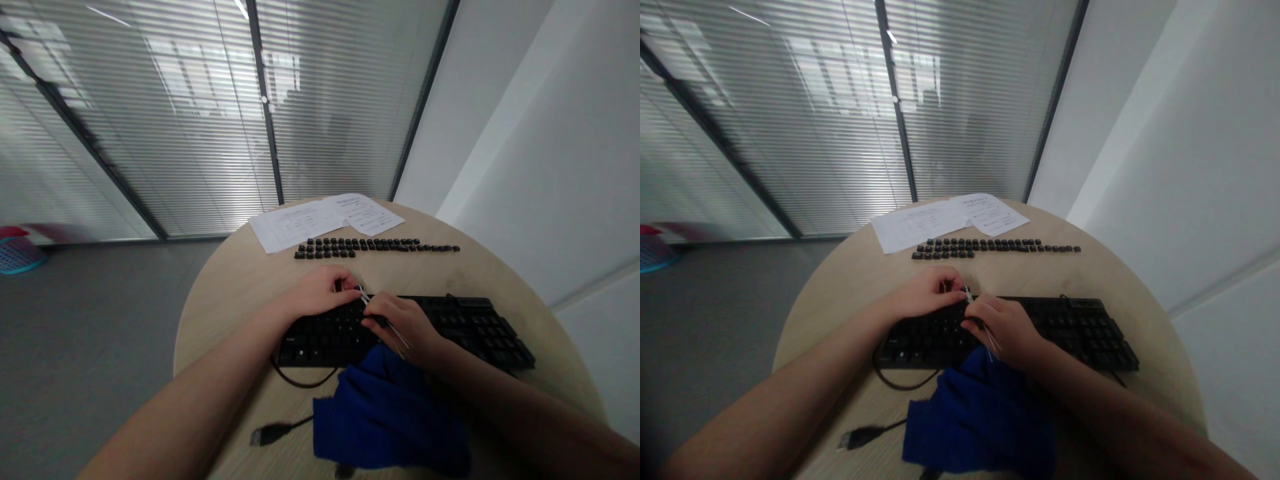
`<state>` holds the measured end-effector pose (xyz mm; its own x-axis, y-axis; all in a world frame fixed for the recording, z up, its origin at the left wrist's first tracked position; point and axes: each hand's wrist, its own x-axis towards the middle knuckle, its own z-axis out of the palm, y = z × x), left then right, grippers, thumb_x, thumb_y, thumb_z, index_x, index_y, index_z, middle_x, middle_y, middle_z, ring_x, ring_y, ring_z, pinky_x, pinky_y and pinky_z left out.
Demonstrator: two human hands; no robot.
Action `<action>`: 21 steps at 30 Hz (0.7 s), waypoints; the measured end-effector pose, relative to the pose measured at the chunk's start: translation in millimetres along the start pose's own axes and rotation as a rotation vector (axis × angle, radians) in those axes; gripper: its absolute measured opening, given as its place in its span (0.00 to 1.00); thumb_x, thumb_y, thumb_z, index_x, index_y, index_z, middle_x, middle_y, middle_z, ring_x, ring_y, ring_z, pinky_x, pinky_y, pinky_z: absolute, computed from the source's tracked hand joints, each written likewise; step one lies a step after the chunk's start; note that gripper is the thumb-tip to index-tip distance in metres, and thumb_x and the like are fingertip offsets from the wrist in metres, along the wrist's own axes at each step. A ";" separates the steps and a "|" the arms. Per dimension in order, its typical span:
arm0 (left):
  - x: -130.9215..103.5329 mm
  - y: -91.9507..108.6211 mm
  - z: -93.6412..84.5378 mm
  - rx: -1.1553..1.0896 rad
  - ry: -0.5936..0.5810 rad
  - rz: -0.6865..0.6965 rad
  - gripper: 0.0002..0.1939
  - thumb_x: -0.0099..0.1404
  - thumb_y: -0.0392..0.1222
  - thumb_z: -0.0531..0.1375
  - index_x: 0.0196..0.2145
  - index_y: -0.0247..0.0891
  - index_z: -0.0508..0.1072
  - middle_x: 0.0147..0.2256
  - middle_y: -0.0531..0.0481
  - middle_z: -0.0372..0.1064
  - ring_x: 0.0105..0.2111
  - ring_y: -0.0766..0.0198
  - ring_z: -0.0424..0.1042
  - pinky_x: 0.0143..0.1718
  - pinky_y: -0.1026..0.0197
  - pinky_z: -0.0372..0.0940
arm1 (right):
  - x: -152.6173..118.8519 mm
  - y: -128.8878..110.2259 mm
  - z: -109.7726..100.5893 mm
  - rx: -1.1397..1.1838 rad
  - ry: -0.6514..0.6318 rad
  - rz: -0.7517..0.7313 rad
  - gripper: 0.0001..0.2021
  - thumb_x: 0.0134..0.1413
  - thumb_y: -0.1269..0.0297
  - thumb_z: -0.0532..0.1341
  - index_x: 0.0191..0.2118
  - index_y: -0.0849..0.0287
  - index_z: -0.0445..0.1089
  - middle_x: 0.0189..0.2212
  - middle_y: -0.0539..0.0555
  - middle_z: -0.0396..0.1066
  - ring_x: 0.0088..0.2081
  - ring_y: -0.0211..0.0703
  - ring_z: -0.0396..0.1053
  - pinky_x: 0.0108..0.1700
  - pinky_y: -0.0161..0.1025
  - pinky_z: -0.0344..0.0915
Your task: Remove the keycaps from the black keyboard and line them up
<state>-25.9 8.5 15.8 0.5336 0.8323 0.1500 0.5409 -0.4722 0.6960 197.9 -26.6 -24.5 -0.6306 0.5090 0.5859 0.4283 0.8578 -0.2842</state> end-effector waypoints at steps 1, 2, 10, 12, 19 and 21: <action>-0.1 0.4 -0.1 0.001 -0.001 0.001 0.11 0.63 0.48 0.61 0.31 0.37 0.73 0.29 0.51 0.71 0.28 0.65 0.67 0.30 0.61 0.60 | 0.0 0.2 0.2 -0.005 -0.006 0.001 0.07 0.68 0.61 0.55 0.39 0.56 0.66 0.31 0.53 0.71 0.31 0.39 0.69 0.35 0.34 0.64; -0.1 0.6 -0.1 0.006 -0.001 0.000 0.11 0.63 0.48 0.61 0.31 0.37 0.73 0.29 0.51 0.71 0.28 0.65 0.67 0.30 0.61 0.60 | 0.1 0.3 0.4 -0.010 -0.012 0.002 0.07 0.68 0.61 0.56 0.39 0.56 0.66 0.32 0.53 0.72 0.31 0.39 0.69 0.35 0.34 0.64; 1.3 -4.8 1.5 0.055 0.013 -0.011 0.06 0.60 0.41 0.59 0.31 0.37 0.73 0.29 0.52 0.71 0.30 0.64 0.68 0.32 0.61 0.61 | 2.8 -2.4 1.9 -0.079 -0.051 0.018 0.06 0.68 0.63 0.54 0.38 0.56 0.65 0.30 0.52 0.71 0.31 0.41 0.70 0.34 0.36 0.62; 1.6 -4.9 1.4 0.055 0.013 -0.011 0.05 0.60 0.41 0.58 0.30 0.38 0.72 0.28 0.52 0.70 0.29 0.64 0.67 0.31 0.61 0.61 | 2.8 -2.6 2.5 -0.092 -0.058 0.039 0.06 0.68 0.63 0.54 0.38 0.56 0.65 0.31 0.52 0.72 0.32 0.42 0.71 0.35 0.36 0.62; 1.5 -0.1 3.1 0.078 0.044 -0.036 0.05 0.59 0.41 0.58 0.28 0.38 0.70 0.27 0.52 0.69 0.29 0.63 0.66 0.31 0.60 0.60 | 1.5 -4.4 2.5 -0.095 -0.058 0.106 0.05 0.68 0.63 0.55 0.42 0.56 0.66 0.35 0.53 0.76 0.35 0.43 0.74 0.38 0.37 0.64; 1.6 -0.4 3.3 0.079 0.049 -0.052 0.05 0.58 0.41 0.58 0.27 0.38 0.69 0.26 0.53 0.68 0.28 0.63 0.66 0.31 0.60 0.59 | 1.4 -4.6 2.2 -0.108 -0.064 0.130 0.06 0.68 0.62 0.56 0.41 0.56 0.67 0.35 0.53 0.76 0.35 0.44 0.75 0.38 0.37 0.64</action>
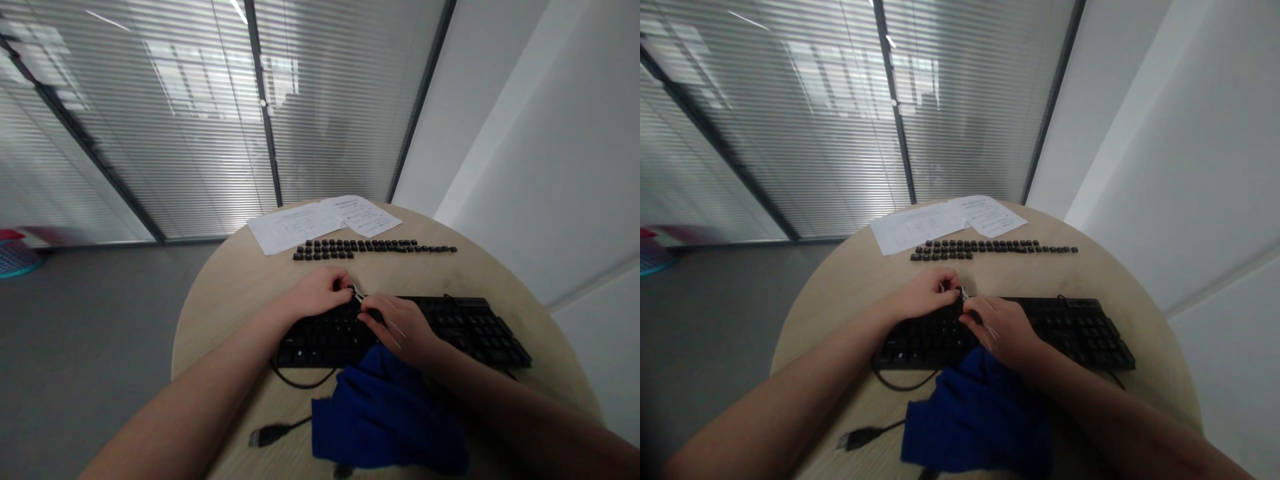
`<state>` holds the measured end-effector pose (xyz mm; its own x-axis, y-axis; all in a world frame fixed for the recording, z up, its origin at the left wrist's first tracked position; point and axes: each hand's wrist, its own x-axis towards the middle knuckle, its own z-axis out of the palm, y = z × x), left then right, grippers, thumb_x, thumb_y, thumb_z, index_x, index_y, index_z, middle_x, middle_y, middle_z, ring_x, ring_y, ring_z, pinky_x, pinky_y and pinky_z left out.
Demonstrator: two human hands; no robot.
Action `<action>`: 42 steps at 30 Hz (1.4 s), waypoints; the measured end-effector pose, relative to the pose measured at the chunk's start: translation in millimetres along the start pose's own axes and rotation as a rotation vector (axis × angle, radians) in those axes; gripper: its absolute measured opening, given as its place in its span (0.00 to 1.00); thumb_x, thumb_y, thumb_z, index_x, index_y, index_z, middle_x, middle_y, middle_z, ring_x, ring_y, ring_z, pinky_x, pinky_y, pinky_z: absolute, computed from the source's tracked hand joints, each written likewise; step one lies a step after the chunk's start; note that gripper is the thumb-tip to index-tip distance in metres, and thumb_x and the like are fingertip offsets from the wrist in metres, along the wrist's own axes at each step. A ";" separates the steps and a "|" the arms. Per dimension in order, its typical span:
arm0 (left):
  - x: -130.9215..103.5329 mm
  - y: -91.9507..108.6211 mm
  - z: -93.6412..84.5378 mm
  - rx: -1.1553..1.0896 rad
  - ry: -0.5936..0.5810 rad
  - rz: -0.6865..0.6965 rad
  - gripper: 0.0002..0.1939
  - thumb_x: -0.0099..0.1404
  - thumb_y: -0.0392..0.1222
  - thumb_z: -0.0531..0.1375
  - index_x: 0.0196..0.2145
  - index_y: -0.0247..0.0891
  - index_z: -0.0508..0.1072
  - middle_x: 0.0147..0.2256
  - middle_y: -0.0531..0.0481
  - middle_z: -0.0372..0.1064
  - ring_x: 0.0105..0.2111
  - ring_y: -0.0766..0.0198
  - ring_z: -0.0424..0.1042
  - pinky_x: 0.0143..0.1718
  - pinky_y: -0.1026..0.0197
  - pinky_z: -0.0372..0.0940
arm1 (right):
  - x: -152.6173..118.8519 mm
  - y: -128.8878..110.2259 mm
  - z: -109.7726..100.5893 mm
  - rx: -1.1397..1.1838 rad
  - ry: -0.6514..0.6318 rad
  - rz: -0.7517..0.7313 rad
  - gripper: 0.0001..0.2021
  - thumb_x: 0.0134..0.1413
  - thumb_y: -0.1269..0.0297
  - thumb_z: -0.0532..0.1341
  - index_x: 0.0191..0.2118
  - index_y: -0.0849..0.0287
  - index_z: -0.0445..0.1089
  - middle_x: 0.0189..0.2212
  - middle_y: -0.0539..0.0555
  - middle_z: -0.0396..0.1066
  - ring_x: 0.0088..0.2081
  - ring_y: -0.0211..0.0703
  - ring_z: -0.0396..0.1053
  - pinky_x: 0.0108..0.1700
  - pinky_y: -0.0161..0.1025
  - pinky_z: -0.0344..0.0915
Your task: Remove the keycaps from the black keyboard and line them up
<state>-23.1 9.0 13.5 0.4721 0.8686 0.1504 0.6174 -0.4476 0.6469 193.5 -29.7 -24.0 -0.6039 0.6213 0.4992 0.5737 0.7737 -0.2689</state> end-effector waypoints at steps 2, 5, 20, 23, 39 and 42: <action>0.4 -2.5 -1.2 0.000 0.017 -0.027 0.04 0.57 0.40 0.58 0.27 0.39 0.68 0.26 0.53 0.67 0.28 0.63 0.65 0.30 0.60 0.58 | 0.2 0.7 -0.2 -0.030 0.004 0.047 0.07 0.68 0.61 0.55 0.40 0.56 0.67 0.33 0.53 0.76 0.34 0.44 0.74 0.36 0.38 0.64; 1.2 -8.9 -5.5 0.000 0.056 -0.057 0.03 0.57 0.40 0.57 0.27 0.39 0.67 0.26 0.54 0.67 0.28 0.64 0.65 0.29 0.61 0.58 | 1.0 2.9 -0.9 -0.071 0.045 0.131 0.08 0.67 0.61 0.55 0.38 0.56 0.67 0.31 0.53 0.75 0.31 0.45 0.73 0.34 0.38 0.63; 0.9 -9.7 -8.0 0.168 -0.024 0.019 0.07 0.62 0.43 0.58 0.31 0.38 0.74 0.31 0.50 0.73 0.31 0.61 0.69 0.33 0.59 0.61 | 0.4 3.5 -6.0 0.003 0.086 0.131 0.11 0.68 0.61 0.52 0.35 0.56 0.67 0.30 0.53 0.74 0.33 0.44 0.71 0.37 0.40 0.62; 4.0 -18.3 -7.1 0.255 -0.002 -0.046 0.09 0.63 0.43 0.57 0.32 0.39 0.76 0.32 0.48 0.74 0.31 0.59 0.70 0.35 0.58 0.62 | 1.1 2.8 -6.2 0.008 0.095 0.128 0.12 0.68 0.61 0.51 0.35 0.56 0.67 0.30 0.54 0.74 0.33 0.44 0.71 0.37 0.40 0.62; 3.7 -25.6 -5.5 0.615 0.004 -0.184 0.16 0.67 0.46 0.53 0.34 0.37 0.79 0.36 0.39 0.75 0.36 0.52 0.72 0.39 0.53 0.65 | 3.1 2.9 -6.5 0.053 0.095 0.111 0.12 0.67 0.63 0.51 0.32 0.56 0.67 0.28 0.53 0.73 0.30 0.43 0.70 0.35 0.39 0.63; 2.2 -27.5 -4.9 0.680 0.016 -0.191 0.17 0.68 0.47 0.52 0.38 0.37 0.79 0.39 0.38 0.75 0.39 0.50 0.72 0.41 0.52 0.65 | 3.2 3.1 -6.6 0.061 0.098 0.097 0.12 0.67 0.63 0.51 0.32 0.56 0.67 0.27 0.53 0.72 0.30 0.42 0.70 0.34 0.38 0.63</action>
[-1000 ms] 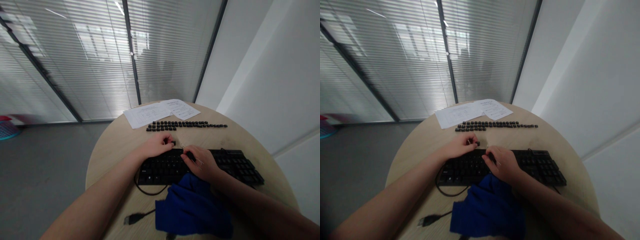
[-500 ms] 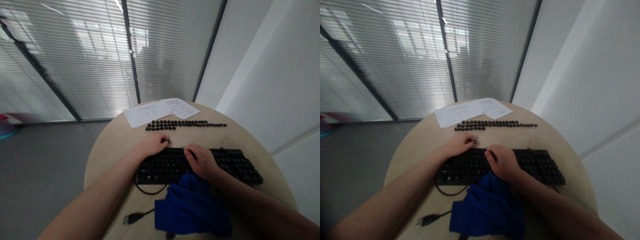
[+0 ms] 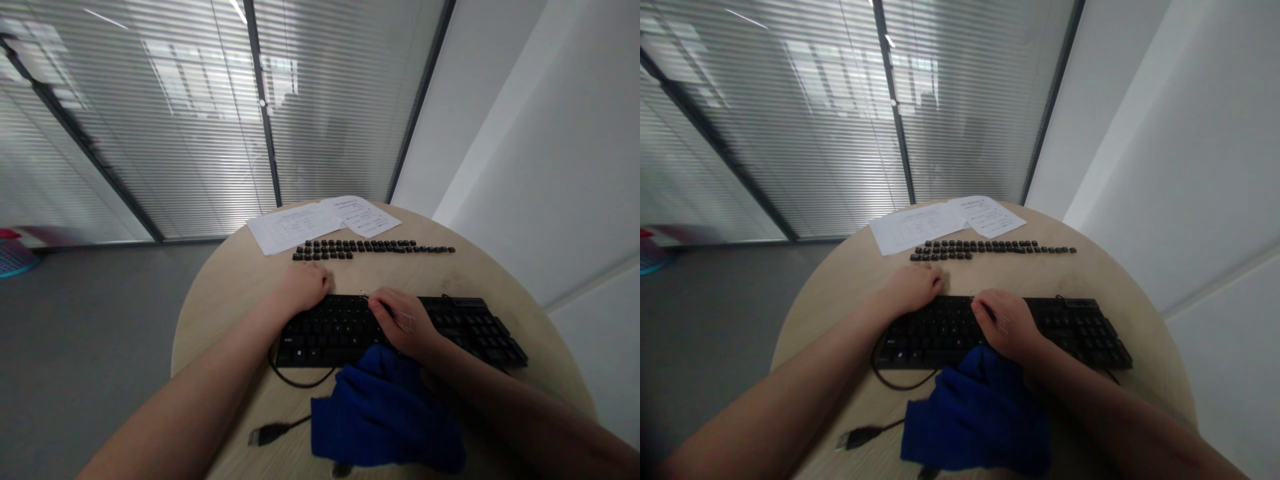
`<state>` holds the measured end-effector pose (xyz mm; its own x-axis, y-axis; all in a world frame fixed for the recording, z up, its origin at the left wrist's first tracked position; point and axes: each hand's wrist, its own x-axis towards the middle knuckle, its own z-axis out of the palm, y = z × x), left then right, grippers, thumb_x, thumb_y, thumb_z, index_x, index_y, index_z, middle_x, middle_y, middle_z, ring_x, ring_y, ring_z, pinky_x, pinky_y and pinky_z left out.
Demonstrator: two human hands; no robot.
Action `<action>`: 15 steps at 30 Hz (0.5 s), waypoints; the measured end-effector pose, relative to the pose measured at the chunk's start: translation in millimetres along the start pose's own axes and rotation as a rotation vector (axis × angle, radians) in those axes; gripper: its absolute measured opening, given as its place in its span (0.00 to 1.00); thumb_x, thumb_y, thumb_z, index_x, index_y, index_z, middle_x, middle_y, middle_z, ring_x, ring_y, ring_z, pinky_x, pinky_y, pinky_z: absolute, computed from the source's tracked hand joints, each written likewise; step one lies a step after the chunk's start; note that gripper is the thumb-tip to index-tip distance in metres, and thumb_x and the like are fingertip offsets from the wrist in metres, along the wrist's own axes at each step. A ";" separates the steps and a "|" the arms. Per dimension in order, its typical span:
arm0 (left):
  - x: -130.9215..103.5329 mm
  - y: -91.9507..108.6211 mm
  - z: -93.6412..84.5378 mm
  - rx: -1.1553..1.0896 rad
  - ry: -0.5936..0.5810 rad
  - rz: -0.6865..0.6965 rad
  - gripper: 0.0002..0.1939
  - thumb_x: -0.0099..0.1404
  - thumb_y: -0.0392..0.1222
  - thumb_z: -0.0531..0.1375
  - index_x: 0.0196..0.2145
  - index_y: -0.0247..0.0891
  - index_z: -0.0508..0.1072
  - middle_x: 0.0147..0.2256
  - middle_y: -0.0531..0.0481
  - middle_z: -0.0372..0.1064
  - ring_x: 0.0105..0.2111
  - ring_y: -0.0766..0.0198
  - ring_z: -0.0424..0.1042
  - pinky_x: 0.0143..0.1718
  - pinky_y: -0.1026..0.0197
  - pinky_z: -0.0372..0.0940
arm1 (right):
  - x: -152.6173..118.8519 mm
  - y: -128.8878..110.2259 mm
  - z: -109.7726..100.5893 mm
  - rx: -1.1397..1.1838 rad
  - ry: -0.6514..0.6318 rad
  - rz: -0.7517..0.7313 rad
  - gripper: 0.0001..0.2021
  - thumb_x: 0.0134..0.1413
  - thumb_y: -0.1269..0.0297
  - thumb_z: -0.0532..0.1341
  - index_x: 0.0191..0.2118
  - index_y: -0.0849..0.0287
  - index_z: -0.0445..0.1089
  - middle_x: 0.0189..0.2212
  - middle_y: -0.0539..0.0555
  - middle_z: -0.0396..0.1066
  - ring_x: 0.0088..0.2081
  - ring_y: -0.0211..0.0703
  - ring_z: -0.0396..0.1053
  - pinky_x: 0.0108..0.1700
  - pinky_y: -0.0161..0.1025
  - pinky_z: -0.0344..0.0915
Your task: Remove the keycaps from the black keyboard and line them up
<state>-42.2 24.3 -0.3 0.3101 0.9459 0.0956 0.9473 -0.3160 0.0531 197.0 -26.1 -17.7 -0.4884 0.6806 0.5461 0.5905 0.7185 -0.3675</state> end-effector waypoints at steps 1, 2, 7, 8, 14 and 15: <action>-0.7 0.1 -0.1 0.026 -0.001 -0.006 0.17 0.69 0.47 0.52 0.39 0.37 0.78 0.40 0.37 0.74 0.40 0.49 0.72 0.41 0.52 0.65 | 0.0 -0.1 -0.1 0.003 -0.001 -0.003 0.13 0.67 0.63 0.51 0.32 0.56 0.67 0.27 0.52 0.72 0.29 0.42 0.70 0.34 0.38 0.63; -1.6 0.6 -0.8 0.051 -0.004 -0.012 0.18 0.69 0.47 0.51 0.40 0.36 0.78 0.41 0.36 0.74 0.41 0.49 0.72 0.42 0.51 0.65 | 0.0 -0.3 -0.3 0.007 -0.003 -0.005 0.13 0.67 0.63 0.51 0.32 0.56 0.67 0.27 0.52 0.72 0.29 0.42 0.70 0.34 0.38 0.63; -5.9 5.4 -7.4 0.111 0.002 -0.031 0.19 0.70 0.46 0.50 0.45 0.34 0.77 0.45 0.33 0.72 0.44 0.45 0.72 0.42 0.50 0.66 | 0.0 -0.6 -1.1 0.012 -0.005 -0.013 0.13 0.67 0.64 0.50 0.32 0.57 0.67 0.27 0.53 0.73 0.29 0.41 0.69 0.34 0.38 0.63; -6.3 5.9 -8.3 0.105 0.002 -0.041 0.19 0.70 0.45 0.50 0.45 0.33 0.77 0.45 0.33 0.71 0.44 0.45 0.72 0.41 0.50 0.66 | 0.0 -0.4 -1.1 0.010 -0.005 -0.014 0.13 0.67 0.64 0.50 0.32 0.57 0.67 0.27 0.53 0.73 0.29 0.41 0.69 0.34 0.38 0.63; -3.8 1.0 -10.5 0.045 -0.008 -0.103 0.14 0.67 0.42 0.54 0.40 0.36 0.79 0.42 0.36 0.74 0.39 0.50 0.74 0.37 0.54 0.67 | -1.5 1.8 0.2 0.013 0.005 -0.015 0.13 0.67 0.63 0.51 0.32 0.57 0.68 0.27 0.52 0.73 0.29 0.41 0.70 0.34 0.38 0.63; -3.1 -0.8 -11.2 0.030 -0.003 -0.106 0.13 0.65 0.39 0.55 0.39 0.37 0.79 0.41 0.37 0.75 0.38 0.51 0.74 0.37 0.54 0.67 | -1.7 2.0 0.4 0.015 0.007 -0.012 0.13 0.67 0.63 0.51 0.32 0.57 0.68 0.27 0.52 0.73 0.29 0.41 0.70 0.34 0.38 0.64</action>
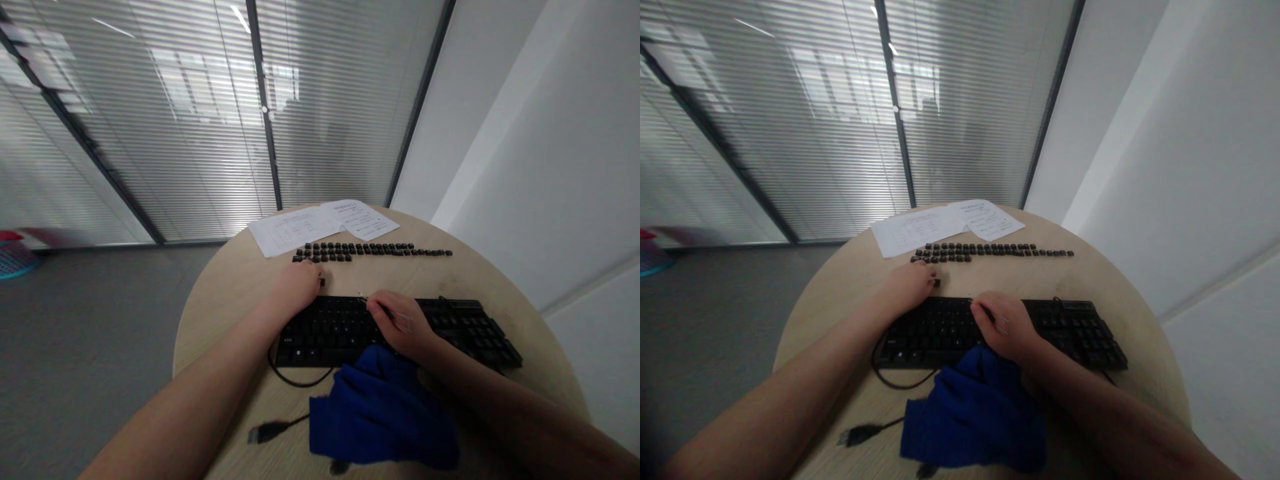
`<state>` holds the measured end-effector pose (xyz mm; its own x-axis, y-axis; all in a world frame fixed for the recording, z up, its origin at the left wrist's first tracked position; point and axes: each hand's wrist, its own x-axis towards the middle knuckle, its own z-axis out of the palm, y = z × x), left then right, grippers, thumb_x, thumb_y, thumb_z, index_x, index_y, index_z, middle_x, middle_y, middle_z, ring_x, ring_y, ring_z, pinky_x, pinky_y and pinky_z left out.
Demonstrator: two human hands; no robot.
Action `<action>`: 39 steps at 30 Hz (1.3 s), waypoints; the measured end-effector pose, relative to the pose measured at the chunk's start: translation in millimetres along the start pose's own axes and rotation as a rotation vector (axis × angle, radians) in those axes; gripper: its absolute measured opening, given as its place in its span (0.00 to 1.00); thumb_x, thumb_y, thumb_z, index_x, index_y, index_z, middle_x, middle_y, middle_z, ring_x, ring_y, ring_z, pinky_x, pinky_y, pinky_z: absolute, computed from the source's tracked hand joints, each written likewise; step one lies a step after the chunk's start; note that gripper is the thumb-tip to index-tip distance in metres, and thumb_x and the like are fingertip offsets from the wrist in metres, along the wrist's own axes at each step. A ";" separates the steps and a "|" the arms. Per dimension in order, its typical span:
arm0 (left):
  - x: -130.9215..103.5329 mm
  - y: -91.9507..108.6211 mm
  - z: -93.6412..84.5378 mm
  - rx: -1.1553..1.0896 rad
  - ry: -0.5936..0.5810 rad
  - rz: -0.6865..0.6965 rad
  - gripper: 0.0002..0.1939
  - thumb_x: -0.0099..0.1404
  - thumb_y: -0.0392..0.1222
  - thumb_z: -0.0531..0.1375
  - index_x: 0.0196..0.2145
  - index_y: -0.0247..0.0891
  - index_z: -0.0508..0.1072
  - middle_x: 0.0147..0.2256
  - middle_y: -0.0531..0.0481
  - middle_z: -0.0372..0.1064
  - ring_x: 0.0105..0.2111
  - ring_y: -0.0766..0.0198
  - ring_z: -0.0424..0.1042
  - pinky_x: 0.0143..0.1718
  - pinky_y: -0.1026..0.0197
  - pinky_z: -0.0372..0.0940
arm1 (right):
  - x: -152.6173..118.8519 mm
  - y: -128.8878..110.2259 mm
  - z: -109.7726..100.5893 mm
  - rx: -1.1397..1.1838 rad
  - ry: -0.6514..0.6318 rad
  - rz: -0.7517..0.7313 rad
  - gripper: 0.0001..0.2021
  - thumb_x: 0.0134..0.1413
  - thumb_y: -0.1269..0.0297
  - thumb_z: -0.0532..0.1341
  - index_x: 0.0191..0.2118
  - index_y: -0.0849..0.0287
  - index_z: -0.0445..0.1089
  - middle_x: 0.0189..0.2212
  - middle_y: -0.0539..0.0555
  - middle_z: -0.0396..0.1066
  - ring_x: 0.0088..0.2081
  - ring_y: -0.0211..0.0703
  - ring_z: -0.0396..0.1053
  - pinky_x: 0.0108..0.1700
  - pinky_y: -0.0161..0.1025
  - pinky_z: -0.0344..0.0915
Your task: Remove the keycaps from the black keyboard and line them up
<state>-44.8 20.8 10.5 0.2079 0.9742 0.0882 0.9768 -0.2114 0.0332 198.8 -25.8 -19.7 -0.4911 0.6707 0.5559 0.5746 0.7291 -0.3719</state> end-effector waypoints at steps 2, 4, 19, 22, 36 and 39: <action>1.6 -3.7 -2.3 -0.041 0.021 -0.005 0.13 0.64 0.36 0.55 0.40 0.40 0.80 0.42 0.39 0.76 0.38 0.51 0.75 0.37 0.54 0.66 | -0.2 0.3 0.2 0.003 -0.003 0.003 0.13 0.67 0.63 0.51 0.32 0.56 0.68 0.27 0.53 0.73 0.30 0.42 0.70 0.34 0.38 0.64; 2.6 -6.7 -5.3 -0.088 0.053 -0.001 0.13 0.64 0.36 0.56 0.41 0.41 0.80 0.43 0.39 0.77 0.40 0.50 0.75 0.39 0.54 0.66 | -0.1 0.4 0.0 0.008 -0.009 0.001 0.13 0.67 0.63 0.51 0.32 0.56 0.67 0.28 0.53 0.73 0.30 0.42 0.70 0.34 0.38 0.64; 6.9 -10.4 -4.8 -0.143 0.016 0.085 0.12 0.61 0.36 0.59 0.37 0.44 0.83 0.40 0.44 0.79 0.40 0.51 0.74 0.42 0.53 0.66 | -0.3 -0.2 -1.5 0.036 -0.022 0.006 0.12 0.67 0.65 0.52 0.32 0.57 0.67 0.27 0.52 0.72 0.30 0.41 0.70 0.35 0.38 0.63; 7.9 -10.3 -4.9 -0.109 0.011 0.067 0.13 0.61 0.38 0.59 0.39 0.44 0.83 0.40 0.44 0.79 0.40 0.51 0.74 0.42 0.54 0.67 | 0.0 -0.1 -1.2 0.034 -0.011 0.005 0.12 0.67 0.65 0.52 0.32 0.57 0.68 0.27 0.52 0.73 0.30 0.41 0.70 0.35 0.38 0.63; 10.5 -15.3 1.1 -0.107 0.044 0.008 0.14 0.66 0.41 0.57 0.44 0.44 0.81 0.44 0.46 0.79 0.42 0.54 0.75 0.42 0.56 0.67 | 0.0 0.5 -1.1 0.044 -0.028 0.016 0.13 0.67 0.64 0.51 0.32 0.57 0.68 0.27 0.52 0.72 0.30 0.41 0.70 0.35 0.37 0.62; 10.6 -16.9 1.6 -0.117 0.014 0.029 0.12 0.64 0.43 0.59 0.40 0.45 0.82 0.40 0.47 0.80 0.40 0.54 0.75 0.39 0.57 0.67 | 0.3 -0.1 -1.1 0.048 -0.027 0.014 0.13 0.68 0.64 0.51 0.32 0.57 0.68 0.27 0.53 0.72 0.30 0.41 0.69 0.35 0.37 0.62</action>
<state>-59.0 34.8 9.3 0.2345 0.9665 0.1042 0.9576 -0.2481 0.1465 199.4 -25.8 -18.8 -0.5008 0.6840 0.5304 0.5497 0.7247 -0.4155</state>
